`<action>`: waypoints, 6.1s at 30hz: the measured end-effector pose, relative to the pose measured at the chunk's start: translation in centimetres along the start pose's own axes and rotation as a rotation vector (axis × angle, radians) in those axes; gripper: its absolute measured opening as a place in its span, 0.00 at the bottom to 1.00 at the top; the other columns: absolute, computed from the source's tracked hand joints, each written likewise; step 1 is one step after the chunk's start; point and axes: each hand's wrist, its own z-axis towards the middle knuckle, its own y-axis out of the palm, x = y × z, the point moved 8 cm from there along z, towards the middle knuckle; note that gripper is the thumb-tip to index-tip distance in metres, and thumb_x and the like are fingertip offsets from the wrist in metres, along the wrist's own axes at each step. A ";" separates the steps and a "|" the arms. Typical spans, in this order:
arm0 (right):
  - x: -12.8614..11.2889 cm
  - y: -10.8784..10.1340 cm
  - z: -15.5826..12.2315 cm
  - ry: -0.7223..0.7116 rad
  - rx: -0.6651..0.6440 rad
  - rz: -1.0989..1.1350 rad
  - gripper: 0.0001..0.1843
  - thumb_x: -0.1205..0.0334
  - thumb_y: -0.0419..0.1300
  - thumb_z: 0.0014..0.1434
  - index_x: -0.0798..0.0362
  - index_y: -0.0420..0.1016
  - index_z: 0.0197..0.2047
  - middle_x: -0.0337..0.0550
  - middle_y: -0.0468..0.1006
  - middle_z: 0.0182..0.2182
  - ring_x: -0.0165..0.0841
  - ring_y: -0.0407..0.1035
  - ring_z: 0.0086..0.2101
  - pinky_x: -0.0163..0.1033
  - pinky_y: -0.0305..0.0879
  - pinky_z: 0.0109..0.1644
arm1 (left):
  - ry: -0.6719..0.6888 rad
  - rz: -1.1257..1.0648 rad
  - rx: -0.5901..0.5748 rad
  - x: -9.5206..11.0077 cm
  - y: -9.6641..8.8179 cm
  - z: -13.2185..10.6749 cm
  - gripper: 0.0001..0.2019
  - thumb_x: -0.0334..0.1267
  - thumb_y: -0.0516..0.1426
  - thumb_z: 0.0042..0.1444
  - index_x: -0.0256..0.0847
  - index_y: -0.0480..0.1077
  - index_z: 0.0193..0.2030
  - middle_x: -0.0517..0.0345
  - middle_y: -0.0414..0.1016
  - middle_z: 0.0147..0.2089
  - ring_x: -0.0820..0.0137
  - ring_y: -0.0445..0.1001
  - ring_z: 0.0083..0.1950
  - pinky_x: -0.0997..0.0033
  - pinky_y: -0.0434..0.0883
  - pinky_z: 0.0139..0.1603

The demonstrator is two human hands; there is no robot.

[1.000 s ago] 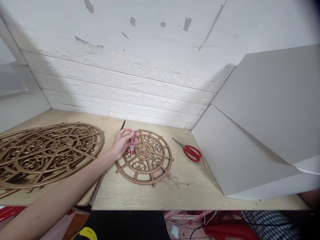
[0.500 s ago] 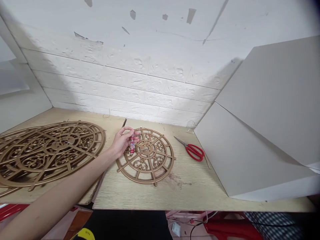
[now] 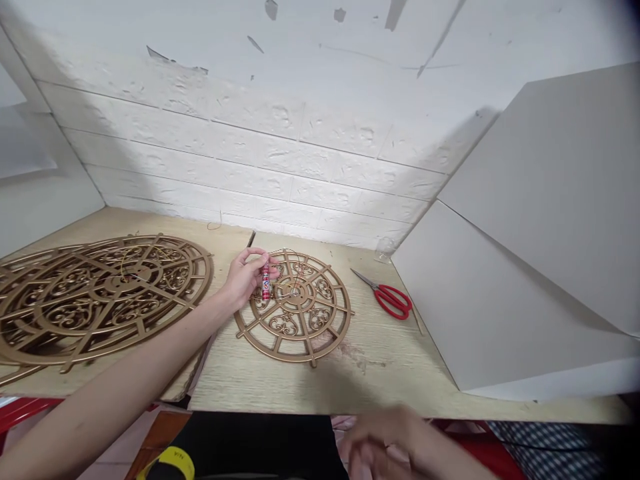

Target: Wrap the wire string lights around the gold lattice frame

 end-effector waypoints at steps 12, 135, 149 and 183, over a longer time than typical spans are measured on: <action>4.9 -6.5 21.1 -0.102 0.432 0.288 0.15 0.49 0.61 0.53 0.54 0.75 0.27 0.39 0.76 0.25 0.31 0.66 0.27 0.36 0.60 0.32 | -0.004 0.009 0.008 -0.5 -0.6 0.7 0.10 0.27 0.63 0.50 0.37 0.65 0.34 0.52 0.78 0.31 0.70 0.77 0.27 0.63 0.77 0.34; 0.1 -2.5 17.9 -0.440 0.113 -0.241 0.09 0.60 0.66 0.56 0.53 0.72 0.28 0.43 0.70 0.41 0.37 0.62 0.47 0.47 0.57 0.57 | -0.051 -0.200 0.188 -0.1 -3.2 2.5 0.06 0.22 0.55 0.57 0.34 0.67 0.32 0.47 0.78 0.33 0.72 0.77 0.30 0.68 0.78 0.37; 1.0 -7.4 17.3 -0.426 0.422 0.463 0.15 0.49 0.61 0.58 0.51 0.71 0.27 0.47 0.71 0.48 0.42 0.64 0.54 0.48 0.62 0.55 | -0.067 -0.195 0.200 -0.1 -3.2 2.5 0.06 0.22 0.55 0.58 0.34 0.67 0.31 0.48 0.78 0.34 0.72 0.77 0.30 0.68 0.78 0.37; 3.6 -9.0 17.3 -0.309 0.586 0.928 0.10 0.57 0.70 0.49 0.51 0.78 0.32 0.35 0.73 0.26 0.25 0.63 0.26 0.30 0.62 0.29 | -0.070 -0.182 0.198 0.2 -2.9 2.3 0.08 0.22 0.53 0.59 0.34 0.66 0.31 0.48 0.78 0.32 0.72 0.77 0.29 0.70 0.78 0.35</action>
